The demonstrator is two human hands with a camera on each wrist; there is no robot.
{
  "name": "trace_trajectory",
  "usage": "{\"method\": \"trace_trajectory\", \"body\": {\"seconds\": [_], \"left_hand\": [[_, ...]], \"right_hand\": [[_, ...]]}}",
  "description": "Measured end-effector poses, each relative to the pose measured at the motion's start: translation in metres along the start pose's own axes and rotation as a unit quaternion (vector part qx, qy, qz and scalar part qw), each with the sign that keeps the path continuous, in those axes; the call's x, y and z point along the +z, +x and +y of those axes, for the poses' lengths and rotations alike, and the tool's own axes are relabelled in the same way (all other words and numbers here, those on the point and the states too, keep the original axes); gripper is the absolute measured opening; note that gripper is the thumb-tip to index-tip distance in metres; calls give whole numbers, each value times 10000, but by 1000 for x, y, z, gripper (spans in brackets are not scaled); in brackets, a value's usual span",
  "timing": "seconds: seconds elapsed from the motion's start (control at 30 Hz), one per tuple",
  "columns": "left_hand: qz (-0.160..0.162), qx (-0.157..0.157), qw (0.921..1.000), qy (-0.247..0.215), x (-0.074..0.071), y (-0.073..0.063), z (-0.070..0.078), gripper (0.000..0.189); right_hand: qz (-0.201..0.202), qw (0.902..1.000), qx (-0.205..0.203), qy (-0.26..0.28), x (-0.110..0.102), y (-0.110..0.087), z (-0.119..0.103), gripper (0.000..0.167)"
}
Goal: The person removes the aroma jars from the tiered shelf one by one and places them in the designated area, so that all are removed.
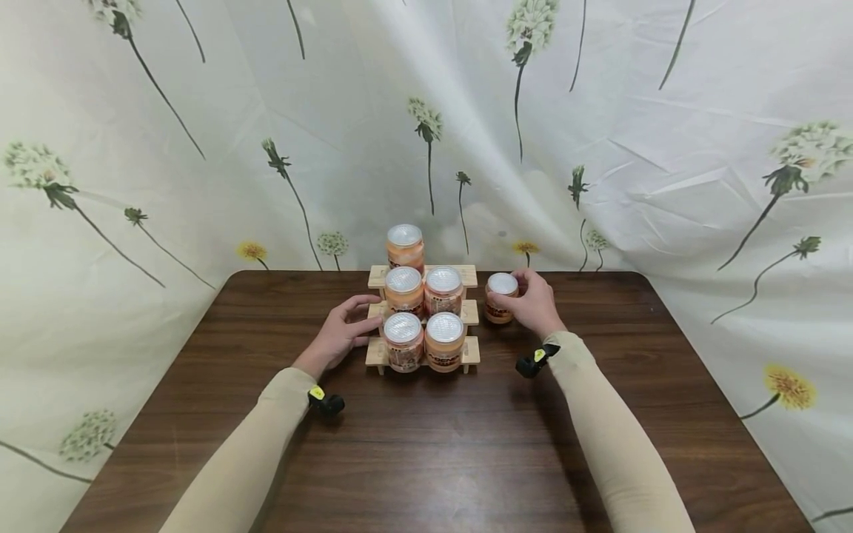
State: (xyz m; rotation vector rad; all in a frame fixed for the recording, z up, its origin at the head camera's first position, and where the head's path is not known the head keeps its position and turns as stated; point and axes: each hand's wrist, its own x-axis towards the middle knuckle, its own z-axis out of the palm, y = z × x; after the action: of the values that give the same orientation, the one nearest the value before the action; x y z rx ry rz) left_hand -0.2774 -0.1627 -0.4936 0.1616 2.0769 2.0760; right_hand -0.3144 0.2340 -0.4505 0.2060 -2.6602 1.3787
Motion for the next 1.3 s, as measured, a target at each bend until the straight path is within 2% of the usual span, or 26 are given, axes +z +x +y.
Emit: {"method": "trace_trajectory", "body": {"seconds": [0.3,0.63,0.87,1.07,1.3], "left_hand": [[-40,9,10000,-33,0,0,-2,51],[-16,-21,10000,-73,1,0,-1,51],[14,-28,10000,-81,1,0,1,50],[19,-65,10000,19,1,0,1,50],[36,-70,10000,58,1,1,1,50]], "right_hand": [[-28,9998,167,-68,3,-3,3,63],[-113,9991,363,-186,5,-5,3,71],[-254,9993,266,-105,0,-3,1,78],[-55,9998,142,106,-10,-1,-17,80],[227,9987,-450,-20,-11,7,-50,74]]}}
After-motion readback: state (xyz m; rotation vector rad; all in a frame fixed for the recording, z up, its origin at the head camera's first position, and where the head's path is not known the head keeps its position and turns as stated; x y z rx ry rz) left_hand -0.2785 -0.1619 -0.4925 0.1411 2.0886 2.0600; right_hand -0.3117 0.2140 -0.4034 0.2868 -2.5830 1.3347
